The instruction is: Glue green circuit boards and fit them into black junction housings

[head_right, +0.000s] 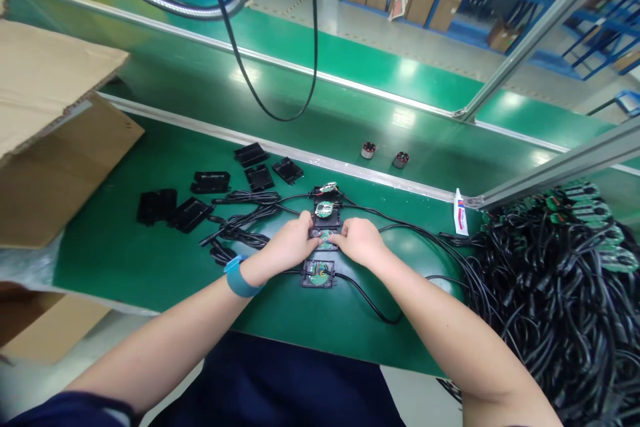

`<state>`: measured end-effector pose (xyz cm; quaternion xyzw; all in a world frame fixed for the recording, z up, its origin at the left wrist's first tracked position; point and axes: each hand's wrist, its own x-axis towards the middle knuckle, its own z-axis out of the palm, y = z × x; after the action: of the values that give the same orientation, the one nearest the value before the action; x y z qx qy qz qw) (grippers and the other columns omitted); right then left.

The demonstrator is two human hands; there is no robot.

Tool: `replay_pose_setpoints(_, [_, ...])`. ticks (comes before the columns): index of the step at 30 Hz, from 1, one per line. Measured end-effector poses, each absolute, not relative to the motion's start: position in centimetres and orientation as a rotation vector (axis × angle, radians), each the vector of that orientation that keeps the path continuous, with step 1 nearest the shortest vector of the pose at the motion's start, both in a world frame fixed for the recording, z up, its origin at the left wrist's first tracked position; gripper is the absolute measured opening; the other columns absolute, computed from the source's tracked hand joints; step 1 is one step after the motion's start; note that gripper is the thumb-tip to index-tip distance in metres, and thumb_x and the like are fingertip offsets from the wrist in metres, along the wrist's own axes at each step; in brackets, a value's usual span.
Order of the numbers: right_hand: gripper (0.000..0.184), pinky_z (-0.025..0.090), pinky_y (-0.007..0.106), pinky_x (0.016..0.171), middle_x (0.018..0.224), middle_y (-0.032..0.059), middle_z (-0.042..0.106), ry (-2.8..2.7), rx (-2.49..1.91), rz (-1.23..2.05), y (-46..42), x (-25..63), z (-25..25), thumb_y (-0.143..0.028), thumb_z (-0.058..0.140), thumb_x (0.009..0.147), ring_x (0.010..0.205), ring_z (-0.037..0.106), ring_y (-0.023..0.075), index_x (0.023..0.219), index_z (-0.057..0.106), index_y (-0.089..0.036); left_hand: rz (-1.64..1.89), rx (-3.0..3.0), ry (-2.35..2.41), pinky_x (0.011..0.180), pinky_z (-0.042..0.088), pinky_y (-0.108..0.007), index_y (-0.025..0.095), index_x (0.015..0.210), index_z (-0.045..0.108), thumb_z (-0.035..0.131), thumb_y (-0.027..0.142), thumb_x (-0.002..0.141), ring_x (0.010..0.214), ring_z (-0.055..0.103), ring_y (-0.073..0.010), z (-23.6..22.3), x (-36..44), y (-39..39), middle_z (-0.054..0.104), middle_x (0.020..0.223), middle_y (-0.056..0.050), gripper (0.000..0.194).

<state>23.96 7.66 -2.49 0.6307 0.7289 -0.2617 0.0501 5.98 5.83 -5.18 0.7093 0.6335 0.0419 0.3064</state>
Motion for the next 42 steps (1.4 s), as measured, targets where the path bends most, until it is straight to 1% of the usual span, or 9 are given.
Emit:
replay_pose_setpoints(8, [0.029, 0.047, 0.033, 0.074, 0.103, 0.0161, 0.074, 2.153, 1.788, -0.561, 7.7, 21.6, -2.2, -0.041, 0.065, 0.089, 0.096, 0.069, 0.0281, 0.097, 0.072, -0.014, 0.129, 1.889, 1.642, 0.067, 0.044, -0.031, 0.019, 0.103, 0.045, 0.066, 0.030, 0.087, 0.091, 0.068, -0.0271, -4.9, 5.8, 5.9, 0.070, 0.098, -0.011, 0.029])
replay_pose_setpoints(15, [0.038, 0.048, 0.031, 0.074, 0.102, 0.0144, 0.074, 2.141, 1.918, -0.693, 7.2, 21.9, -2.3, -0.050, 0.065, 0.087, 0.096, 0.069, 0.0265, 0.100, 0.071, -0.015, 0.125, 1.858, 1.518, 0.062, 0.043, -0.031, 0.017, 0.117, 0.050, 0.072, 0.050, 0.078, 0.078, 0.067, -0.0256, -4.3, 3.4, 6.1, 0.070, 0.082, -0.006, 0.056])
replay_pose_setpoints(17, [0.041, 0.049, 0.033, 0.077, 0.104, 0.0147, 0.074, 2.096, 1.948, -0.693, 7.1, 21.6, -2.0, -0.053, 0.068, 0.085, 0.098, 0.069, 0.0275, 0.103, 0.070, -0.016, 0.116, 1.862, 1.483, 0.060, 0.041, -0.030, 0.018, 0.106, 0.057, 0.070, 0.053, 0.077, 0.071, 0.064, -0.0234, -3.9, 2.6, 6.2, 0.068, 0.076, -0.003, 0.048])
replay_pose_setpoints(19, [0.041, 0.049, 0.035, 0.081, 0.109, 0.0156, 0.073, 2.046, 1.962, -0.677, 7.2, 21.3, -1.6, -0.051, 0.070, 0.084, 0.102, 0.068, 0.0288, 0.106, 0.070, -0.016, 0.088, 1.861, 1.413, 0.058, 0.039, -0.029, 0.020, 0.086, 0.060, 0.065, 0.054, 0.080, 0.065, 0.060, -0.0203, -3.1, 2.1, 6.4, 0.066, 0.070, -0.002, 0.035])
replay_pose_setpoints(21, [0.042, 0.050, 0.037, 0.084, 0.112, 0.0167, 0.072, 2.014, 1.955, -0.688, 7.4, 21.0, -1.4, -0.050, 0.070, 0.083, 0.106, 0.067, 0.0302, 0.108, 0.070, -0.016, 0.040, 1.839, 1.327, 0.059, 0.038, -0.029, 0.021, 0.069, 0.057, 0.055, 0.051, 0.085, 0.061, 0.055, -0.0174, -2.4, 1.9, 6.6, 0.064, 0.065, -0.001, 0.034])
replay_pose_setpoints(23, [0.045, 0.050, 0.039, 0.085, 0.114, 0.0171, 0.072, 2.007, 1.936, -0.723, 7.7, 21.1, -1.4, -0.051, 0.071, 0.082, 0.108, 0.067, 0.0315, 0.109, 0.069, -0.015, -0.005, 1.800, 1.271, 0.060, 0.039, -0.028, 0.021, 0.063, 0.057, 0.048, 0.045, 0.088, 0.059, 0.052, -0.0159, -1.7, 1.8, 6.8, 0.061, 0.061, -0.001, 0.036])
replay_pose_setpoints(28, [0.051, 0.051, 0.042, 0.087, 0.114, 0.0177, 0.071, 2.032, 1.918, -0.774, 8.2, 21.5, -1.9, -0.059, 0.065, 0.082, 0.108, 0.067, 0.0327, 0.109, 0.070, -0.015, 0.037, 1.906, 1.310, 0.060, 0.039, -0.029, 0.021, 0.067, 0.058, 0.045, 0.039, 0.087, 0.063, 0.051, -0.0167, -1.4, 2.2, 7.2, 0.062, 0.065, -0.001, 0.030])
replay_pose_setpoints(39, [0.052, 0.047, 0.041, 0.094, 0.116, 0.0181, 0.071, 2.033, 1.911, -0.789, 8.5, 21.4, -2.4, -0.060, 0.068, 0.081, 0.111, 0.065, 0.0306, 0.110, 0.071, -0.017, 0.183, 2.066, 1.235, 0.066, 0.040, -0.027, 0.020, 0.083, 0.060, 0.042, 0.039, 0.094, 0.069, 0.052, -0.0164, -2.6, 2.0, 6.7, 0.061, 0.075, -0.001, 0.028])
replay_pose_setpoints(42, [0.051, 0.047, 0.042, 0.094, 0.117, 0.0185, 0.071, 2.040, 1.896, -0.792, 8.4, 21.4, -2.3, -0.059, 0.067, 0.082, 0.111, 0.065, 0.0312, 0.110, 0.071, -0.017, 0.164, 2.064, 1.201, 0.066, 0.040, -0.028, 0.020, 0.077, 0.057, 0.041, 0.040, 0.094, 0.068, 0.050, -0.0159, -2.8, 1.9, 6.6, 0.059, 0.072, -0.001, 0.031])
